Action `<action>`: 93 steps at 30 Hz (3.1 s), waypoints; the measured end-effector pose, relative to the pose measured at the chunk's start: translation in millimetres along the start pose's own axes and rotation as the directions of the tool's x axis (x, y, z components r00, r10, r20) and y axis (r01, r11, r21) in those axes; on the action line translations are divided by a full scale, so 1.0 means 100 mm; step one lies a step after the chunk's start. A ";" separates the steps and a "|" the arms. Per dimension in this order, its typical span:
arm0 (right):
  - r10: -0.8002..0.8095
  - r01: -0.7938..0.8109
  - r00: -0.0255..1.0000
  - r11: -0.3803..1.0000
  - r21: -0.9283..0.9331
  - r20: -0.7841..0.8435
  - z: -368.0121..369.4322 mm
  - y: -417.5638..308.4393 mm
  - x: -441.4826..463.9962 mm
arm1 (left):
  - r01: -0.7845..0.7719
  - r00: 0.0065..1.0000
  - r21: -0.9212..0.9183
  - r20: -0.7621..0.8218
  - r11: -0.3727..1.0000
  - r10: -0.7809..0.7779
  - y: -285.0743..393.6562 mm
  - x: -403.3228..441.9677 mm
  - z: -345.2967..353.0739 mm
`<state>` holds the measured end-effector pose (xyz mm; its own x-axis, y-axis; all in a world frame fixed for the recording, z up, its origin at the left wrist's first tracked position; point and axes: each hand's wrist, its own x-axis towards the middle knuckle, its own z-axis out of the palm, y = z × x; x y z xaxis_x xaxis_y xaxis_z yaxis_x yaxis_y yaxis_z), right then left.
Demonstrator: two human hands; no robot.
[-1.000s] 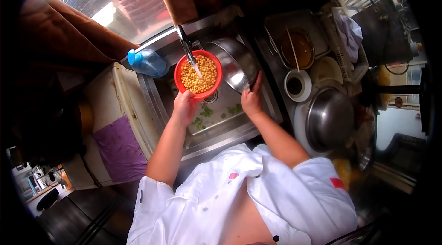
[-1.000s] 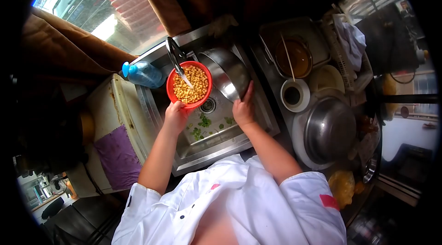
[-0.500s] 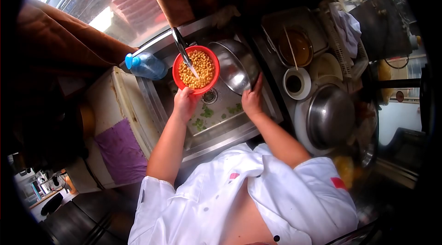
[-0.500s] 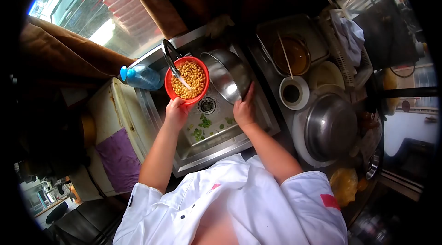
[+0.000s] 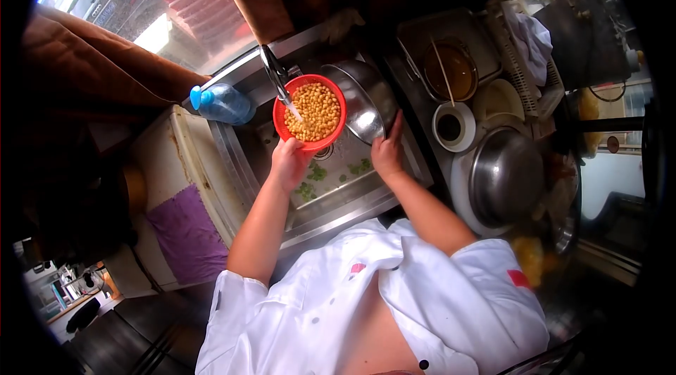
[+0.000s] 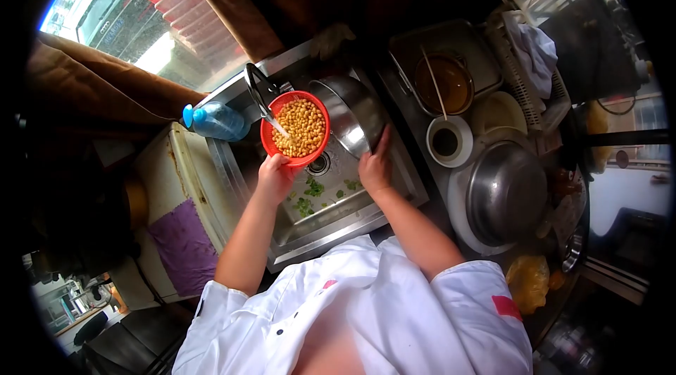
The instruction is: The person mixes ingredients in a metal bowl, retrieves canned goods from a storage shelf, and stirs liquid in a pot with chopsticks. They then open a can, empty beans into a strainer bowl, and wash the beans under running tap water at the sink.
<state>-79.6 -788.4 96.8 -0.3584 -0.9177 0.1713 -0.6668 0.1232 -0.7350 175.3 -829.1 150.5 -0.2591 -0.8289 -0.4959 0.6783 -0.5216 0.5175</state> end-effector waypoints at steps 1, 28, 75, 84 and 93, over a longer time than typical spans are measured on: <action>0.011 -0.011 1.000 1.000 0.002 0.010 -0.01 -0.01 0.00 | 0.015 1.000 0.044 0.002 0.999 -0.015 0.02 0.00 0.03; 0.061 -0.061 0.998 0.998 0.005 0.026 0.03 0.07 -0.15 | -0.133 0.991 0.105 -0.004 0.986 0.134 0.43 0.16 -0.09; 0.051 -0.055 0.995 0.997 0.052 0.085 0.07 -0.06 -0.15 | 0.097 0.993 0.194 0.042 0.976 -0.107 0.14 -0.52 0.06; 0.220 -0.245 0.945 0.966 0.080 0.242 -0.08 -0.24 -0.12 | 0.113 0.990 0.071 0.075 0.991 -0.118 0.15 -0.26 0.28; 0.086 -0.087 0.991 0.996 0.012 0.098 0.06 -0.02 -0.16 | 0.002 0.995 0.069 0.104 0.998 -0.009 0.31 0.05 0.31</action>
<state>-68.8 -775.7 91.3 -0.3482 -0.9364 0.0426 -0.6249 0.1981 -0.7552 174.1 -855.7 185.8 -0.3351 -0.8407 -0.4254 0.6285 -0.5358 0.5638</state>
